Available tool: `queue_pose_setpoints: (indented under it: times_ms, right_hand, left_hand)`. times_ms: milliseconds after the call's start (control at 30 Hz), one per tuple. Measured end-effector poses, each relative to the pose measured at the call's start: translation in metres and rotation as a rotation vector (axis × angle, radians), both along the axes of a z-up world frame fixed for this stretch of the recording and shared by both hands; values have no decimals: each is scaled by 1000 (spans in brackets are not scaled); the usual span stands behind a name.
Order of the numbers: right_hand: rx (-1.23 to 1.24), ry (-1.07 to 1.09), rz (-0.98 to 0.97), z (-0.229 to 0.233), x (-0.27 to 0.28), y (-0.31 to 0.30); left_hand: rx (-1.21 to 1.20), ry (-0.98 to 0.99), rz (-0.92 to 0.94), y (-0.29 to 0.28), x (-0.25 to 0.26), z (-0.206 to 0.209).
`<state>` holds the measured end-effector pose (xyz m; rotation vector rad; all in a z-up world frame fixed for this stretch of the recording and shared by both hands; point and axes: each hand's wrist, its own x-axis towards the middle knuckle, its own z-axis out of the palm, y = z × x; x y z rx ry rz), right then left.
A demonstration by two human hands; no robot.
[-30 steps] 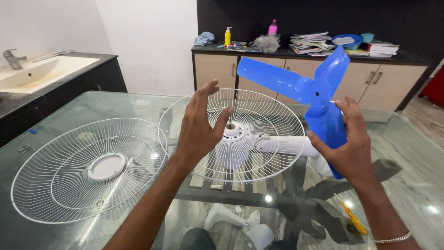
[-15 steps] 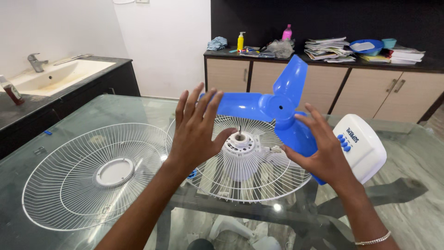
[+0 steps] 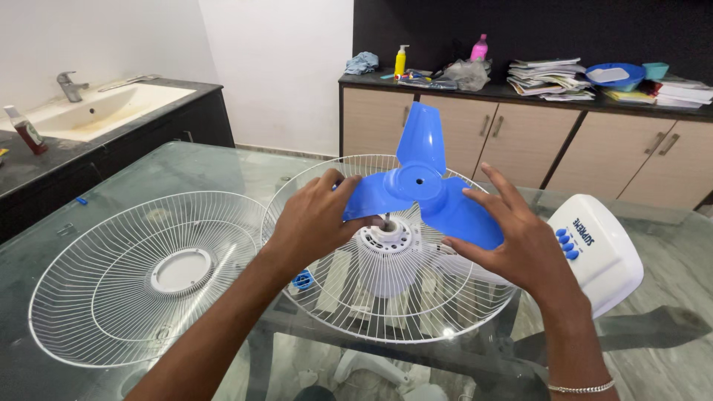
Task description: The person assembles a table fan on a glass table. They attach the front grille to the motor housing, place the blue fan blades onto the motor shaft, and secure the blades with a blue nut. The rear grille remains separate on the table.
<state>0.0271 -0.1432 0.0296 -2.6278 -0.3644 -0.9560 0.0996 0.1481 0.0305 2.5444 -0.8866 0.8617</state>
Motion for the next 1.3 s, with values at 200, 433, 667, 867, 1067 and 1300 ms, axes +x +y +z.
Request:
queue_pose_setpoints:
  times_ms: [200,433,667,867,1067,1300]
  right_hand:
    - [-101,65,-225,-9,-4,-2]
    - [-6,-119,-114,-22,-3,-5]
    - [30,-28,-62,-32,12,-9]
    - [5,51,-102,-34,17,-11]
    - [10,2,-49,-38,18,-14]
    - [-15,-62,1,-41,21,-15]
  left_hand:
    - [59,98,15,-1,1,11]
    - [-17,146,79,11,0,17]
    - [2,183,152,14,0,8]
    - [8,201,142,11,5,-4]
    - [0,231,149,12,1,-6]
    - [1,264,172,14,0,-7]
